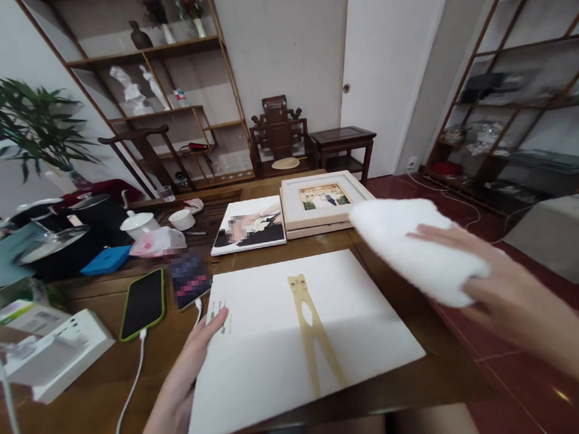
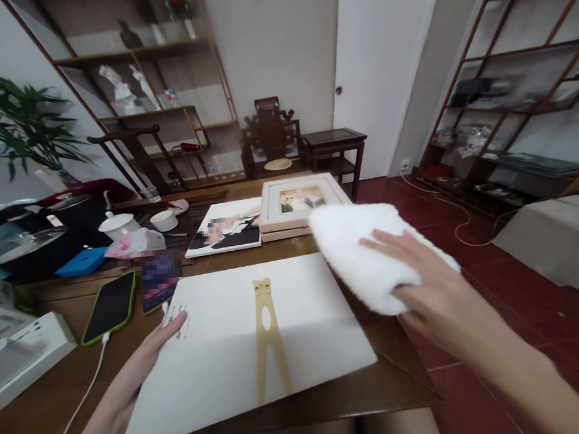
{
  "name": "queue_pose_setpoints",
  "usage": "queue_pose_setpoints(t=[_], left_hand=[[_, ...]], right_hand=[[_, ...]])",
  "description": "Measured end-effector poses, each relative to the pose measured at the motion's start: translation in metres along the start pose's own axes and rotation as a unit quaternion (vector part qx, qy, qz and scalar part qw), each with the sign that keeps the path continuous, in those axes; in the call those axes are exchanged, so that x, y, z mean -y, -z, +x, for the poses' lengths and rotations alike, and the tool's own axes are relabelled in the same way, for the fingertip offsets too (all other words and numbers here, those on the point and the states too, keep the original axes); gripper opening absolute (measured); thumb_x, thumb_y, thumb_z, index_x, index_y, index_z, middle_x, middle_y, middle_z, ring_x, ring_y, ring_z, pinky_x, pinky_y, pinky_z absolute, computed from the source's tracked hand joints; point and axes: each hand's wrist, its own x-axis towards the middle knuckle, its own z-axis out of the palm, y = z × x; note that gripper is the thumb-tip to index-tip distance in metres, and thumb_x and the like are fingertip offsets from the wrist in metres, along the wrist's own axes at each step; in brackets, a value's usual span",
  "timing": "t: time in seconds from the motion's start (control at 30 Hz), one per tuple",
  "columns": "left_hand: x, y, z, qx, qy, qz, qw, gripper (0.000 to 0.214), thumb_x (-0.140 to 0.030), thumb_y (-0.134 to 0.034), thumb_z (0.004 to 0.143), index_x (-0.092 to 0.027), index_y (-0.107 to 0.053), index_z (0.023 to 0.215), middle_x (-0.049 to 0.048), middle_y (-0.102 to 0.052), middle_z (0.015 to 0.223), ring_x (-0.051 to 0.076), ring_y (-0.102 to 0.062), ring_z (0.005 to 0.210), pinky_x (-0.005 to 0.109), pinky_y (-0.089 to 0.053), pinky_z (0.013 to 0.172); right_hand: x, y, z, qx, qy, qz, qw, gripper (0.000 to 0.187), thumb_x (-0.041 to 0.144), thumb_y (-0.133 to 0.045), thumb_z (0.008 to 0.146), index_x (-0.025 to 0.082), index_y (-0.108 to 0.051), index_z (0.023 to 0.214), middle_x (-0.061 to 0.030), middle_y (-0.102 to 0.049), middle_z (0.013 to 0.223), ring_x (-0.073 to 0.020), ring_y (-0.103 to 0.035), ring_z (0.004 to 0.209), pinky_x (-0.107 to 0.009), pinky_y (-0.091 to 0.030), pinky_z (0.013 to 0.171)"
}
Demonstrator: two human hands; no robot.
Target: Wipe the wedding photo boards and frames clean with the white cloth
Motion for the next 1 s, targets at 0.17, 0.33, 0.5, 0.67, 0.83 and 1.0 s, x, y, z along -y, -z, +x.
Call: queue_pose_setpoints(t=[0.17, 0.33, 0.5, 0.67, 0.83, 1.0], left_hand=[[-0.003, 0.001, 0.011, -0.002, -0.014, 0.034, 0.999, 0.051, -0.03, -0.075, 0.069, -0.013, -0.06, 0.115, 0.0128, -0.075, 0.083, 0.027, -0.072, 0.067, 0.033, -0.057, 0.057], [-0.012, 0.0, 0.016, -0.014, -0.086, 0.196, 0.977, 0.043, -0.027, -0.084, 0.053, -0.017, -0.069, 0.092, 0.0088, -0.075, 0.076, 0.027, -0.071, 0.069, 0.032, -0.055, 0.062], [-0.015, 0.002, 0.024, -0.096, -0.227, 0.34, 0.907, 0.048, -0.034, -0.085, 0.043, -0.02, -0.071, 0.086, 0.0088, -0.074, 0.086, 0.035, -0.067, 0.087, 0.038, -0.051, 0.075], [-0.006, -0.005, 0.027, -0.134, -0.294, 0.367, 0.872, 0.037, -0.035, -0.084, 0.044, -0.024, -0.071, 0.077, 0.0065, -0.072, 0.075, 0.037, -0.065, 0.088, 0.04, -0.045, 0.083], [0.009, -0.005, 0.03, -0.147, -0.34, 0.462, 0.806, 0.045, -0.047, -0.075, 0.056, -0.016, -0.07, 0.089, 0.0157, -0.071, 0.098, 0.041, -0.06, 0.102, 0.049, -0.041, 0.093], [0.027, 0.008, 0.036, -0.026, -0.417, 0.55, 0.723, 0.056, -0.045, -0.05, 0.083, -0.01, -0.053, 0.127, 0.0144, -0.04, 0.144, 0.029, -0.032, 0.136, 0.045, -0.028, 0.11]], right_hand=[[0.026, -0.049, -0.004, 0.097, 0.186, -0.081, 0.974, 0.032, 0.007, -0.047, 0.084, 0.021, -0.062, 0.06, -0.0068, -0.055, 0.131, -0.03, -0.049, 0.12, -0.05, -0.048, 0.088], [0.043, -0.076, -0.007, 0.147, 0.146, -0.088, 0.974, 0.029, -0.007, -0.049, 0.065, 0.017, -0.065, 0.062, -0.0131, -0.052, 0.133, -0.0357, -0.041, 0.126, -0.053, -0.043, 0.096], [0.048, -0.08, -0.008, 0.19, 0.115, -0.074, 0.972, 0.035, -0.007, -0.046, 0.053, 0.015, -0.066, 0.071, -0.0154, -0.045, 0.139, -0.0387, -0.029, 0.132, -0.06, -0.032, 0.102], [0.049, -0.082, -0.009, 0.191, 0.097, -0.061, 0.975, 0.035, -0.005, -0.045, 0.055, 0.016, -0.068, 0.073, -0.0129, -0.046, 0.139, -0.0385, -0.028, 0.132, -0.062, -0.03, 0.102], [0.045, -0.085, -0.011, 0.182, 0.098, -0.054, 0.977, 0.037, -0.004, -0.046, 0.054, 0.017, -0.069, 0.075, -0.012, -0.047, 0.137, -0.0383, -0.03, 0.132, -0.062, -0.03, 0.102], [0.041, -0.084, -0.01, 0.182, 0.107, -0.059, 0.976, 0.035, -0.002, -0.049, 0.055, 0.018, -0.07, 0.076, -0.0111, -0.047, 0.138, -0.0381, -0.033, 0.13, -0.058, -0.035, 0.1]])
